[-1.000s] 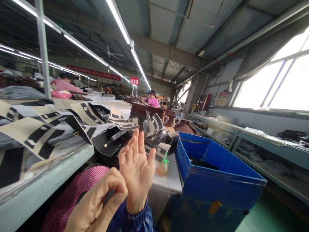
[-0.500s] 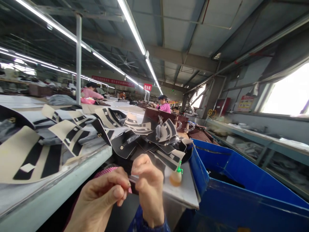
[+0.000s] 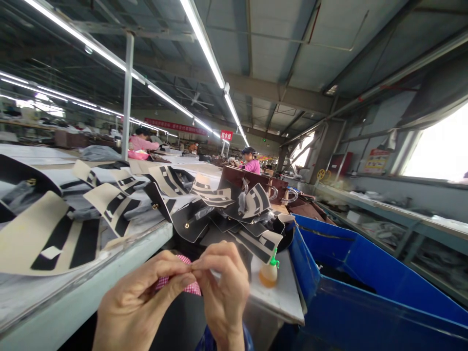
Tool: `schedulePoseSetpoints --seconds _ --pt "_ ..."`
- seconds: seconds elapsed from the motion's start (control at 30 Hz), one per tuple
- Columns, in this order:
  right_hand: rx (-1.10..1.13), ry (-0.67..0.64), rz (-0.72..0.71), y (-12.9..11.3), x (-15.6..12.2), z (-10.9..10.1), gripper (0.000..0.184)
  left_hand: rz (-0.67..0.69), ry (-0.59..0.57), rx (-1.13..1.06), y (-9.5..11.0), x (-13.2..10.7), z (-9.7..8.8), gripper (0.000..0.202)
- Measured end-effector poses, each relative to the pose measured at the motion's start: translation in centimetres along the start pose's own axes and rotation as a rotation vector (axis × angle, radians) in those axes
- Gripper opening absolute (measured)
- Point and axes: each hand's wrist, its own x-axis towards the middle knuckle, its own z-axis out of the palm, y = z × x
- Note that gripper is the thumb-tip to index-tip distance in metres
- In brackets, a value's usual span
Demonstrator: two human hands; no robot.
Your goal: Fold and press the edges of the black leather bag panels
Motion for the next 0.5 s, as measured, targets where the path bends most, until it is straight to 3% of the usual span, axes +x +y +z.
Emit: schedulePoseSetpoints --seconds 0.07,0.2,0.37,0.5 --pt "0.048 -0.016 0.056 0.1 0.0 0.1 0.011 0.055 0.018 0.071 0.3 0.1 0.1 0.015" --pt "0.274 -0.107 0.231 0.4 0.0 0.3 0.026 0.207 -0.074 0.145 0.1 0.4 -0.5 0.011" --pt "0.368 -0.116 0.318 0.3 -0.5 1.4 0.029 0.220 -0.112 0.223 -1.7 0.3 -2.0 0.009" --pt "0.740 -0.060 0.329 0.4 -0.8 1.9 0.029 0.239 -0.076 0.225 -2.2 0.2 -2.9 0.009"
